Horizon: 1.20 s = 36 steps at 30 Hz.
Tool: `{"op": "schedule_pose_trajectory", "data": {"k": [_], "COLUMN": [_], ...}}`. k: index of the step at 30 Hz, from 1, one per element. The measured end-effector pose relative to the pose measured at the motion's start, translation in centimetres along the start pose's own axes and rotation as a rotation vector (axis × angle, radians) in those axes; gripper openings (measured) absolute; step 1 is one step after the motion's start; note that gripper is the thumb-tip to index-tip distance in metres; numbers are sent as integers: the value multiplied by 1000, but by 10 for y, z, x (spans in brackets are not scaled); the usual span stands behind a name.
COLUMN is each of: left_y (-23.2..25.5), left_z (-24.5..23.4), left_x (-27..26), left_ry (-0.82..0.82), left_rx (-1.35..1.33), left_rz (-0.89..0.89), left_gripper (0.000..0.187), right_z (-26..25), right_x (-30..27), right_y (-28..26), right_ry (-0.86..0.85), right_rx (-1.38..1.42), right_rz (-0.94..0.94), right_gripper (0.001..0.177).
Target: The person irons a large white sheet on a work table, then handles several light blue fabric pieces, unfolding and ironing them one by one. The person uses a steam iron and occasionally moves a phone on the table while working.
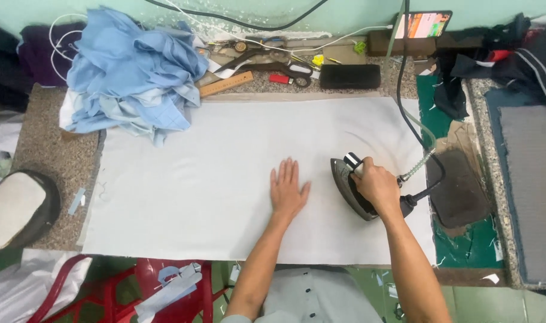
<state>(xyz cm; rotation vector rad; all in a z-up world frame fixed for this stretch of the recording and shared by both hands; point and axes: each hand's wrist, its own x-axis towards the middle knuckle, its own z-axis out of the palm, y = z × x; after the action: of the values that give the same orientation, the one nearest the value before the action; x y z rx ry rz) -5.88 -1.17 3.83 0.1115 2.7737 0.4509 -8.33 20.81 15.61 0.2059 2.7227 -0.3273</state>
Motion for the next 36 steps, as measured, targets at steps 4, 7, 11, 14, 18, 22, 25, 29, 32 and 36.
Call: {"op": "schedule_pose_trajectory", "data": {"k": [4, 7, 11, 14, 18, 22, 25, 29, 32, 36], "left_y": [-96, -182, -266, -299, -302, -302, -301, -304, -303, -268], "left_z": [-14, -29, -53, -63, -70, -71, -72, -65, -53, -41], "left_x": [-11, -27, -43, -44, -41, -42, -43, -43, -40, -26], "left_ry": [204, 290, 309, 291, 296, 295, 301, 352, 434, 713], "left_rx": [89, 122, 90, 25, 29, 16, -8, -23, 18, 104], "left_rz": [-180, -310, -437, -549, -562, -558, -552, -534, -493, -229], "left_gripper": [74, 74, 75, 73, 73, 74, 74, 73, 72, 67], "right_z": [9, 6, 18, 22, 22, 27, 39, 58, 61, 57], "right_x": [4, -3, -9, -24, -42, -50, -46, -26, -12, 3], "right_y": [-1, -14, -36, -62, -104, -139, -154, -163, -172, -183], "right_ry": [18, 31, 8, -15, -69, -82, -63, -40, -24, -18], "right_rx": [-1, 54, 69, 72, 71, 54, -2, -22, 4, 49], "right_rz": [56, 99, 131, 128, 109, 24, -69, -138, -175, -202], "right_gripper": [47, 46, 47, 46, 45, 40, 39, 37, 34, 39]}}
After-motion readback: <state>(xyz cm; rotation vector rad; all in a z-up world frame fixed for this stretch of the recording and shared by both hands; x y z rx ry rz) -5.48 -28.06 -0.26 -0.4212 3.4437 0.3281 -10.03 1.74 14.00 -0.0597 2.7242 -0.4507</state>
